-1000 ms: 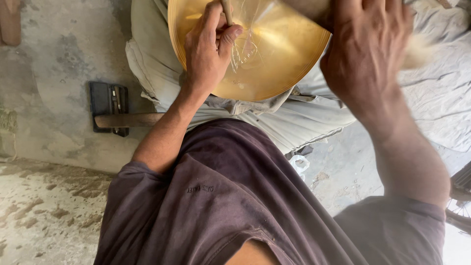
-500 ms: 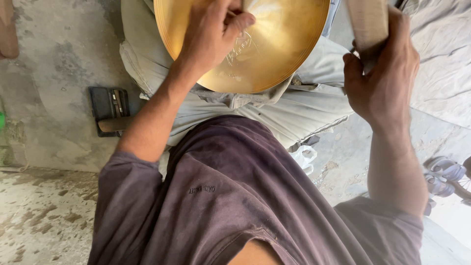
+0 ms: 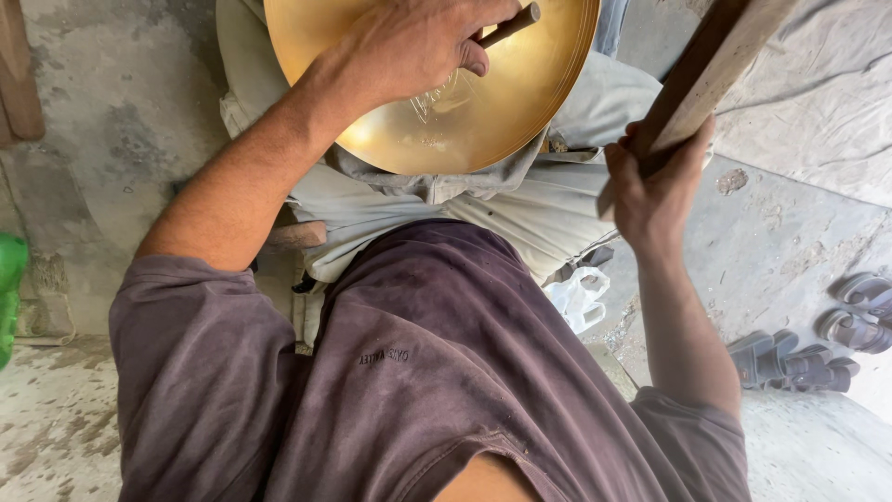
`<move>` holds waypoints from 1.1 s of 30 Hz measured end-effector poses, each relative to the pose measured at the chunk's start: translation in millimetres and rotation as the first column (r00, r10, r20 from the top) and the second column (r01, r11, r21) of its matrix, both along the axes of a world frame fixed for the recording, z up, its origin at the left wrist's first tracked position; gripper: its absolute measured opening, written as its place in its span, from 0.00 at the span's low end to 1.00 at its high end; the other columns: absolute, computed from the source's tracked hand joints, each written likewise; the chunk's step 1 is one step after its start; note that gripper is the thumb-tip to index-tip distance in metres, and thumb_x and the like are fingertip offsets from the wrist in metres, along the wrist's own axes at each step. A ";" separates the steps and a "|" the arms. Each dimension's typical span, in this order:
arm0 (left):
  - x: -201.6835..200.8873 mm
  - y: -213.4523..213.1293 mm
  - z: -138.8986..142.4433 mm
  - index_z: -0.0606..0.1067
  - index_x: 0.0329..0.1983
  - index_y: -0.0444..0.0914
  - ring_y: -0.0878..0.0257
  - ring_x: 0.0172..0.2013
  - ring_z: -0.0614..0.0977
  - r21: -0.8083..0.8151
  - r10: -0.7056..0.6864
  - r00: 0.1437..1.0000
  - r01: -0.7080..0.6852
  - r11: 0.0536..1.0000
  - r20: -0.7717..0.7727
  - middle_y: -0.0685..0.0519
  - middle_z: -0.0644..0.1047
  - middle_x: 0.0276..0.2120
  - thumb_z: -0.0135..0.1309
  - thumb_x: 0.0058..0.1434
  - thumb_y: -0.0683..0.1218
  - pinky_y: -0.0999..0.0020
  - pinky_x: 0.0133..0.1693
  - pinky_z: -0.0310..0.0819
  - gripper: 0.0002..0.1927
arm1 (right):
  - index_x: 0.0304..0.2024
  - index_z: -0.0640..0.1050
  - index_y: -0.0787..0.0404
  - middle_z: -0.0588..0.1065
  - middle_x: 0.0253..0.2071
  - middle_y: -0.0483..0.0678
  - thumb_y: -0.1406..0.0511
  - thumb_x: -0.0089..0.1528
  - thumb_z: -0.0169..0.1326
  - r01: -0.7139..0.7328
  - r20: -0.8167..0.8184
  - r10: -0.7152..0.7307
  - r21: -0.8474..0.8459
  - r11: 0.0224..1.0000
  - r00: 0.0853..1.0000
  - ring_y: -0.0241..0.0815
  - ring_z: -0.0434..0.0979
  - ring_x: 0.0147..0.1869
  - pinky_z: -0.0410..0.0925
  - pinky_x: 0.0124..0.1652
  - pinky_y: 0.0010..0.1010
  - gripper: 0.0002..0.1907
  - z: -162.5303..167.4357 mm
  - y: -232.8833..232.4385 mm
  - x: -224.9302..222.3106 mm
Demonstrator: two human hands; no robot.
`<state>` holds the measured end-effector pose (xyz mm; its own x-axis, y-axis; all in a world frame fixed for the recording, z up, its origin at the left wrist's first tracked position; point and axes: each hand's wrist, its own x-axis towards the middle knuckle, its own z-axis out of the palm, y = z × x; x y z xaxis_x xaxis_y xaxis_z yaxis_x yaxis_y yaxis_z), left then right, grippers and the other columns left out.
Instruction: The person sits on the floor with a large brass disc on their lap and engraves a decorative pattern into its surface. They hold a small punch against the metal and strike it with a wooden mallet, repositioning the punch repeatedly to work the design across the disc.
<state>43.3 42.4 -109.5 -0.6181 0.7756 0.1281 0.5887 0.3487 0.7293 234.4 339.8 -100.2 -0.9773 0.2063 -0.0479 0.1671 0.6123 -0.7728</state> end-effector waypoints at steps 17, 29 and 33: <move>2.7 -2.7 -2.7 0.77 0.50 0.35 0.55 0.34 0.83 0.040 0.006 0.998 -0.003 0.999 -0.070 0.48 0.80 0.33 0.67 0.62 0.43 0.57 0.36 0.73 0.16 | 0.63 0.63 0.64 0.76 0.43 0.52 0.78 0.65 0.54 -0.087 -0.097 0.139 0.414 0.906 0.986 0.43 0.76 0.39 0.73 0.37 0.38 0.25 -8.1 -12.2 -25.4; 7.6 -10.0 0.0 0.76 0.52 0.34 0.51 0.40 0.81 0.094 0.070 0.997 -0.067 0.993 -0.034 0.47 0.79 0.37 0.67 0.63 0.44 0.54 0.41 0.70 0.18 | 0.63 0.61 0.68 0.76 0.43 0.52 0.79 0.63 0.51 -0.087 -0.028 0.098 0.267 0.960 0.995 0.41 0.79 0.37 0.74 0.33 0.29 0.26 3.3 -7.1 -39.0; 11.0 -11.1 -6.0 0.76 0.54 0.34 0.50 0.41 0.80 0.114 0.112 0.992 -0.104 0.988 -0.060 0.47 0.80 0.40 0.66 0.62 0.44 0.54 0.41 0.69 0.19 | 0.60 0.61 0.64 0.77 0.41 0.52 0.77 0.62 0.53 -0.064 -0.017 0.067 0.127 0.990 0.998 0.44 0.78 0.36 0.73 0.34 0.36 0.26 8.2 -9.6 -44.0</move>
<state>54.3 31.4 -115.4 -0.6848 0.6834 0.2530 0.6002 0.3321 0.7277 190.3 330.3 -92.0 -0.9895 0.1447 -0.0048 0.1079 0.7145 -0.6912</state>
